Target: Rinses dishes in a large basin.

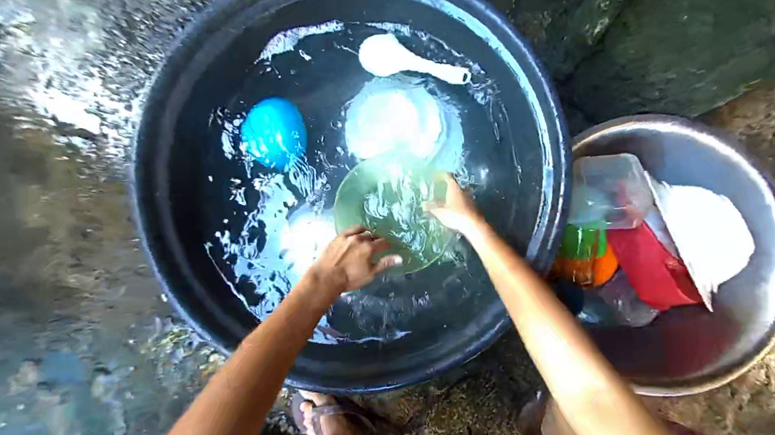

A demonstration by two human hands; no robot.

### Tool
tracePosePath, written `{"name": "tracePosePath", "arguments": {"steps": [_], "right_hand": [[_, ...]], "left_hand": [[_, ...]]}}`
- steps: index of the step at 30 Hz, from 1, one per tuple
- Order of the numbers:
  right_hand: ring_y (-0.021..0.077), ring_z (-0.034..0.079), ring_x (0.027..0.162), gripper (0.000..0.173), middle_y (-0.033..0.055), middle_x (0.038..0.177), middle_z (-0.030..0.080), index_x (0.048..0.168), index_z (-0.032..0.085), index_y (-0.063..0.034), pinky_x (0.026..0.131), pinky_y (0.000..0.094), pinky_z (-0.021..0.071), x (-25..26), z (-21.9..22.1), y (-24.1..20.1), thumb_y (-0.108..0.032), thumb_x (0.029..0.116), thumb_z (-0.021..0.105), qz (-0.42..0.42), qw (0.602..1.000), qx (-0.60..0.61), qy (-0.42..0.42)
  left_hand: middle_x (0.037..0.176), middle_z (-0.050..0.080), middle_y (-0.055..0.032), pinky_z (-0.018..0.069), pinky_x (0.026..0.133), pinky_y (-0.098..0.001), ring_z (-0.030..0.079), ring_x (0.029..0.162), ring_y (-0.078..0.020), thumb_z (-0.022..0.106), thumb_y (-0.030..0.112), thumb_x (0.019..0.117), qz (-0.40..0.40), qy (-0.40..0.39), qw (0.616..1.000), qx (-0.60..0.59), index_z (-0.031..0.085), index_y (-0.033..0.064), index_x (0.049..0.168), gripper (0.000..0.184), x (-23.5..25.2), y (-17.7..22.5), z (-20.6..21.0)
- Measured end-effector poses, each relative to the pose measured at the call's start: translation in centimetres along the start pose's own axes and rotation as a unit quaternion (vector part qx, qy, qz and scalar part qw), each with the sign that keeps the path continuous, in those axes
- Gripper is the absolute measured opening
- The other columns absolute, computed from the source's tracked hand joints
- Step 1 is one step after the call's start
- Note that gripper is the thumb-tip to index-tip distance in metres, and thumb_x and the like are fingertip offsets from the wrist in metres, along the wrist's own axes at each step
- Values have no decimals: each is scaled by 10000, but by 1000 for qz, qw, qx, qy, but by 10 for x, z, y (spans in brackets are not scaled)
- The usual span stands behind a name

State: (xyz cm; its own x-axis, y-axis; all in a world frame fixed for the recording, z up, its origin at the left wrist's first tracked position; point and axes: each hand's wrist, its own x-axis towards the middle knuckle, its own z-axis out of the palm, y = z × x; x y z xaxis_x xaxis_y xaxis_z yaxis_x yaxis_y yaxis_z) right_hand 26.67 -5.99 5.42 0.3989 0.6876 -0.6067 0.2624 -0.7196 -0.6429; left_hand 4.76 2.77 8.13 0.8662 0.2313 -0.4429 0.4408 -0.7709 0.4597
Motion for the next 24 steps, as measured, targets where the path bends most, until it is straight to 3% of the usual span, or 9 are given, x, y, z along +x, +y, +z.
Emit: {"name": "tracePosePath", "arguments": {"steps": [3,7,9,13,15,17,19,21,24], "right_hand": [[440,588,1250,558,320,1381,559,1501,398,26,1054,572,472,-10,42,14,-90,1005,625,-30,994,99,25],[410,555,1285,570,265,1454,527,1545,396,-57,1037,593,466,-16,70,24,-233,1043,600,7,974,228,15],[355,559,1290,565,225,1442,551,1537,419,-82,1048,567,462,-16,69,24,-383,1069,513,12,965,261,26],[235,553,1261,598,204,1425,541,1490,426,1,1071,421,452,-20,69,12,-431,1125,233,21,908,416,36],[290,538,1306,636,192,1489,502,1535,391,-77,1062,506,465,-21,69,18,-526,1103,266,55,911,409,15],[365,507,1335,631,240,1517,459,1553,362,-59,1060,565,449,-25,72,21,-501,1108,292,81,925,370,-11],[390,487,1359,642,262,1537,434,1561,346,-30,1087,569,425,-27,70,17,-484,1109,311,87,939,331,-37],[376,494,1337,599,267,1522,436,1543,356,-3,1073,551,431,-30,64,11,-424,1125,277,78,937,338,-34],[311,401,1455,664,208,1617,347,1602,280,-50,1172,521,354,-21,59,18,-487,1114,172,56,923,380,-33]], "left_hand": [[1239,644,-323,437,1075,-627,572,1246,-510,520,196,1074,-138,97,983,-67,670,-64,1220,334,26,-20,22],[1510,465,-311,318,1190,-607,405,1439,-486,461,179,1071,-281,262,916,-117,534,-26,1441,429,74,8,47],[1561,414,-309,248,1235,-571,344,1490,-461,502,162,1060,-258,260,912,-183,485,-57,1478,472,91,33,51],[1632,334,-259,230,1266,-531,312,1526,-410,488,143,1068,-47,154,961,-225,434,-50,1522,497,57,30,67],[1543,479,-239,320,1211,-572,437,1450,-411,455,222,1104,-70,61,985,-147,527,0,1467,432,31,1,56],[1522,497,-253,313,1179,-652,433,1434,-463,505,215,1072,-136,89,984,-74,530,30,1479,448,25,-22,44],[1601,394,-254,222,1214,-660,317,1502,-472,571,237,1045,-219,146,962,-74,454,5,1528,548,40,-16,29],[1687,206,-248,125,1270,-574,154,1575,-427,487,169,1083,-245,99,957,-119,305,-43,1585,575,53,24,1],[1632,339,-253,209,1264,-537,292,1535,-403,508,140,1067,-140,151,956,-209,398,-43,1544,522,71,53,17]]}}
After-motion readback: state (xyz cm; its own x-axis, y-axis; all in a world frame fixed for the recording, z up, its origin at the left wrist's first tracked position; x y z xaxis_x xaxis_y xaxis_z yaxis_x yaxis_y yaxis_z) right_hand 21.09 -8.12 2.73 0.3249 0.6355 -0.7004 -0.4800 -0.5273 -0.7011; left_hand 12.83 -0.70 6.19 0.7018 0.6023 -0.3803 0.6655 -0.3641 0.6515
